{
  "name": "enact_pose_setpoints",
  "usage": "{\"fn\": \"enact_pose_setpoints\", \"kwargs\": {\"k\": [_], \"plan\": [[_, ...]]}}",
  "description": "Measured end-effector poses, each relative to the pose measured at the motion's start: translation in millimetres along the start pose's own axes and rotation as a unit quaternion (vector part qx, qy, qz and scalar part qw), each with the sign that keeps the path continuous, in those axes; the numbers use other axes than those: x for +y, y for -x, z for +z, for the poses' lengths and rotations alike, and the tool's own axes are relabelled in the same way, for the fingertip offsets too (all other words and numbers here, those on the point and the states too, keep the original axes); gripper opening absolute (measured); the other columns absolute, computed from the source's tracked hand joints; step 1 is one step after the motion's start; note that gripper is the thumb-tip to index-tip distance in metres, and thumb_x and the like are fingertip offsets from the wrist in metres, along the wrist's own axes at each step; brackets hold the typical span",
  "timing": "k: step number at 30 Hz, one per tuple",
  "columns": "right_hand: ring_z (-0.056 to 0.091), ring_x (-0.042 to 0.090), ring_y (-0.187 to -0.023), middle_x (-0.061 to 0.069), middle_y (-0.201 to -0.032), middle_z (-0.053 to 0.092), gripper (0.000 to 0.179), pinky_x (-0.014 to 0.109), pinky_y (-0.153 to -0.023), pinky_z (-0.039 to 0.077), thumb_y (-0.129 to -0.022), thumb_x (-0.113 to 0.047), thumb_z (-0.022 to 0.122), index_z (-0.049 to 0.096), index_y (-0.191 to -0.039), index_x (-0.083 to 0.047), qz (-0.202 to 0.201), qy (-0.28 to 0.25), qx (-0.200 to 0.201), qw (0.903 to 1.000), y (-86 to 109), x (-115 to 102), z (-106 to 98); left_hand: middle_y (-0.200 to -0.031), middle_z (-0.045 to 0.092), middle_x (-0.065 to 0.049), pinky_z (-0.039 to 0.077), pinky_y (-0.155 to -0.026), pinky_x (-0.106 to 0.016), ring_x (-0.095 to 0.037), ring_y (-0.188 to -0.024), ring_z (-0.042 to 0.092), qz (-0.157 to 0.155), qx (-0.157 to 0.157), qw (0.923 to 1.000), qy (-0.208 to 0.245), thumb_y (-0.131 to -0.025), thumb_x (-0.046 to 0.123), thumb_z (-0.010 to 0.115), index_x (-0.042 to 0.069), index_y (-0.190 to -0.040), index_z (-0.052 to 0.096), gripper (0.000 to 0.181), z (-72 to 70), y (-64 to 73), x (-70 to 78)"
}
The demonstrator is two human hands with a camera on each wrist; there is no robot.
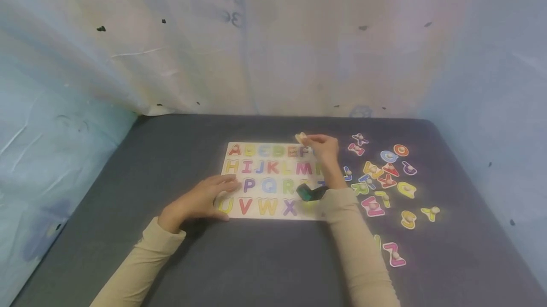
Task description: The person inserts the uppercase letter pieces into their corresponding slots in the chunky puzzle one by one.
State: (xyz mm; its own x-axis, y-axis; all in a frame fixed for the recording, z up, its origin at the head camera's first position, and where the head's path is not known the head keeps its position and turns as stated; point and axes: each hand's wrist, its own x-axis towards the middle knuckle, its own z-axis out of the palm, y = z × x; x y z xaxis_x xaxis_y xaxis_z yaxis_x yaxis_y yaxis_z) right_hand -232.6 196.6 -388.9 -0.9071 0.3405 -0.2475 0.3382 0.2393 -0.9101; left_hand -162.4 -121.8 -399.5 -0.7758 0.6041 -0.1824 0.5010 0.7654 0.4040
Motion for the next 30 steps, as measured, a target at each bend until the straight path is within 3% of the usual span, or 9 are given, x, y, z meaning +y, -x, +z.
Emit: {"fn": "enact_pose_setpoints", "kwargs": {"k": [5,13,19,23,30], "plan": [[0.047,0.018,-0.103,0.008,-0.116,0.064,0.033,0.031,-0.090,0.039,-0.090,-0.030,0.068,0.070,-0.112,-0.006,-0.013,-0.005,-0.030,0.9994,13.9,4,29,-0.153,0.039,-0.014,0.030,-0.109,-0.063,-0.044,-0.137,0.038,0.012,0.012,0.9998,0.005,-0.066,0.024,0.089,0.014,-0.139,0.052,0.082,2.1,1.4,0.2],[0.049,0.020,-0.107,0.007,-0.124,0.061,0.032,0.028,-0.084,0.040,-0.089,-0.033,0.069,0.071,-0.112,-0.011,0.014,0.002,-0.069,0.9975,22.5,4,56,-0.153,0.041,-0.012,0.031,-0.109,-0.064,-0.040,-0.140,0.037,0.056,0.022,0.9978,0.030,-0.070,0.027,0.086,0.013,-0.137,0.054,0.075,9.7,0.5,5.2],[0.051,0.021,-0.111,0.009,-0.125,0.063,0.032,0.032,-0.093,0.042,-0.087,-0.031,0.071,0.073,-0.109,-0.008,0.003,0.013,-0.090,0.9959,27.4,6,76,-0.155,0.038,-0.013,0.028,-0.110,-0.065,-0.049,-0.143,0.026,0.034,-0.004,0.9994,0.001,-0.079,0.035,0.078,0.019,-0.138,0.054,0.066,15.7,1.9,10.8],[0.054,0.020,-0.112,0.010,-0.123,0.066,0.029,0.034,-0.096,0.044,-0.086,-0.029,0.072,0.075,-0.104,-0.007,-0.007,0.015,-0.102,0.9947,31.1,13,91,-0.157,0.036,-0.010,0.030,-0.110,-0.061,-0.041,-0.148,0.023,0.021,-0.014,0.9996,-0.014,-0.081,0.040,0.075,0.023,-0.141,0.051,0.067,18.0,3.6,11.3],[0.057,0.014,-0.087,0.008,-0.104,0.071,0.023,0.022,-0.070,0.043,-0.084,-0.029,0.074,0.077,-0.095,-0.010,-0.009,0.026,-0.097,0.9949,39.0,19,108,-0.157,0.037,-0.008,0.034,-0.105,-0.064,-0.033,-0.148,0.027,0.012,-0.021,0.9994,-0.025,-0.080,0.040,0.076,0.025,-0.140,0.052,0.067,15.1,3.3,13.7]]}}
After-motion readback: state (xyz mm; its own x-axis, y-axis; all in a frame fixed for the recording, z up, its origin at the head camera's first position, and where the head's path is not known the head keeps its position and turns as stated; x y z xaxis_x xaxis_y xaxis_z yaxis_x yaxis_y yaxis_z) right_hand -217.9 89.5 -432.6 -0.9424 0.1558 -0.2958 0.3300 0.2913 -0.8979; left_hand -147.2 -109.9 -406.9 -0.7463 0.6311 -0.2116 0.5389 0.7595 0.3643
